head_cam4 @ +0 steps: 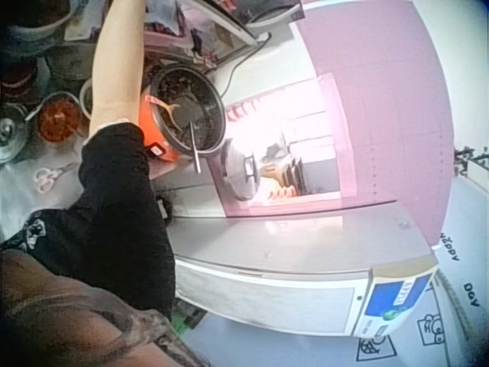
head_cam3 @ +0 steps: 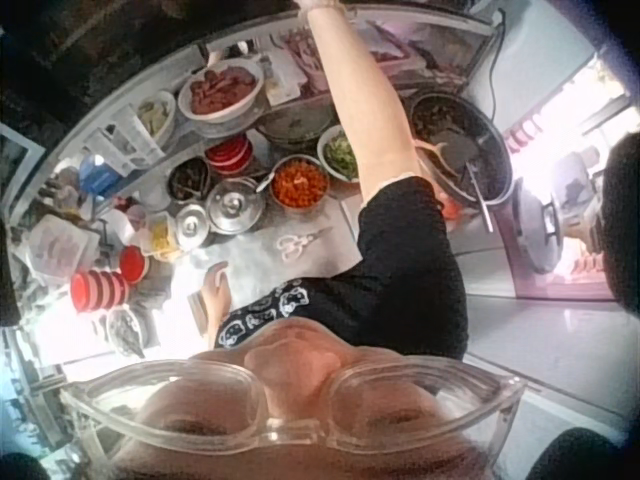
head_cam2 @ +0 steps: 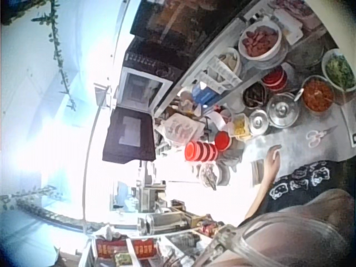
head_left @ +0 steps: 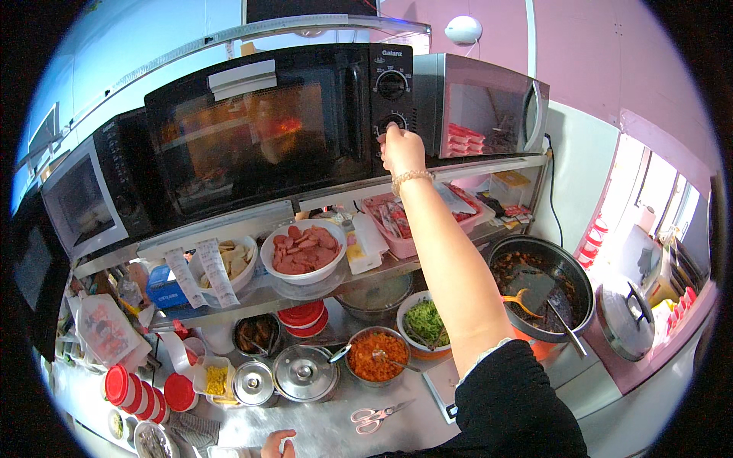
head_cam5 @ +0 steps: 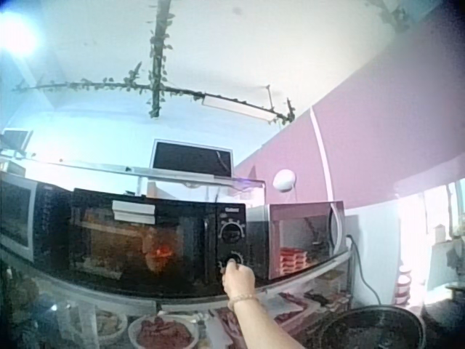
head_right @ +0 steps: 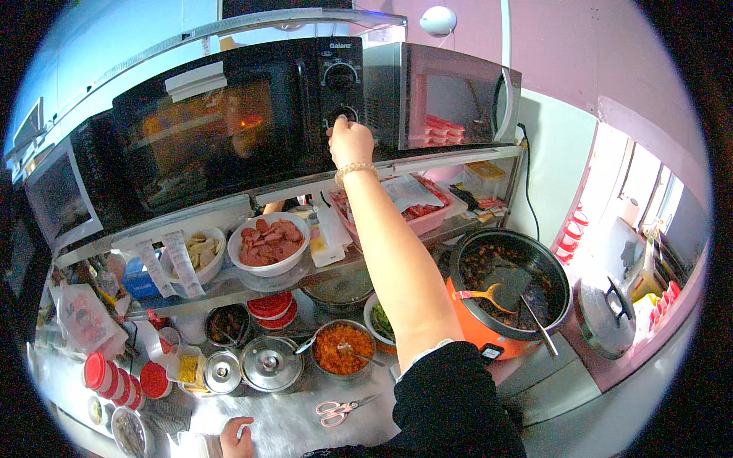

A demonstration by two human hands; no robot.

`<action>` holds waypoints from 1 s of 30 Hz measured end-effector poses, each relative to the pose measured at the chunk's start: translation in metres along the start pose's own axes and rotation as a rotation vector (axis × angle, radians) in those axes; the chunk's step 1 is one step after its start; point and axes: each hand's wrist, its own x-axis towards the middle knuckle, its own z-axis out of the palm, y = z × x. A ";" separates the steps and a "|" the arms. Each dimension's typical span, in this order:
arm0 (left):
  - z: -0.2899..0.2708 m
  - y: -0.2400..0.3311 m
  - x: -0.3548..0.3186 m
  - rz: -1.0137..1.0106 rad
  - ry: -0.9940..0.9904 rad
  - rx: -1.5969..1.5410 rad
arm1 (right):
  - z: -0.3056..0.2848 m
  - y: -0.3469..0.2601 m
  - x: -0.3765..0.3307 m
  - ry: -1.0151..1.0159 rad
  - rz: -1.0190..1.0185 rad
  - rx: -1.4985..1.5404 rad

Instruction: The person assembles a takeout meal by placing rice in a bowl, adding cooked meat, vegetables, and sauce, then covering it with a lid. They repeat the process for a second bowl, using a microwave to heat rice and a ladle to add sauce.

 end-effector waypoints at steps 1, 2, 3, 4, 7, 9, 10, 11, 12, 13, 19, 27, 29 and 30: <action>-0.001 0.000 0.000 -0.002 0.003 0.007 | 0.000 -0.001 -0.002 -0.004 0.003 0.048; -0.002 0.000 -0.001 -0.005 0.006 0.015 | 0.001 -0.001 -0.003 -0.019 0.016 0.094; -0.003 0.000 -0.001 -0.021 0.015 0.007 | 0.001 -0.001 -0.004 -0.020 0.009 0.137; -0.005 0.000 -0.002 -0.038 0.024 -0.002 | 0.002 0.000 -0.003 -0.019 0.013 0.176; -0.012 -0.003 -0.004 -0.083 0.040 -0.059 | -0.002 0.002 0.003 -0.089 0.071 0.227; -0.020 -0.008 -0.006 -0.161 0.030 -0.070 | -0.005 0.004 0.003 -0.015 -0.007 -0.012; -0.024 -0.010 -0.013 -0.009 0.174 0.059 | -0.006 0.007 -0.005 0.048 -0.141 -0.157; -0.032 -0.016 -0.013 -0.042 0.139 0.090 | -0.002 0.009 -0.017 0.161 -0.339 -0.286; -0.038 -0.019 -0.020 0.053 0.170 0.090 | -0.007 0.009 -0.034 -0.004 -0.373 -0.251; -0.044 -0.024 -0.024 0.023 0.171 0.048 | 0.013 0.019 -0.063 0.112 -0.303 0.062; -0.088 -0.040 -0.053 0.016 0.145 -0.004 | 0.165 0.084 -0.290 -0.984 -0.021 0.092; -0.134 -0.080 -0.107 -0.111 0.252 -0.106 | 0.356 0.101 -0.302 -0.541 0.221 0.004; -0.140 -0.091 -0.120 -0.181 0.286 -0.206 | 0.373 0.112 -0.289 -0.656 0.150 -0.119; -0.143 -0.096 -0.125 -0.201 0.288 -0.266 | 0.376 0.116 -0.286 -0.803 -0.060 -0.276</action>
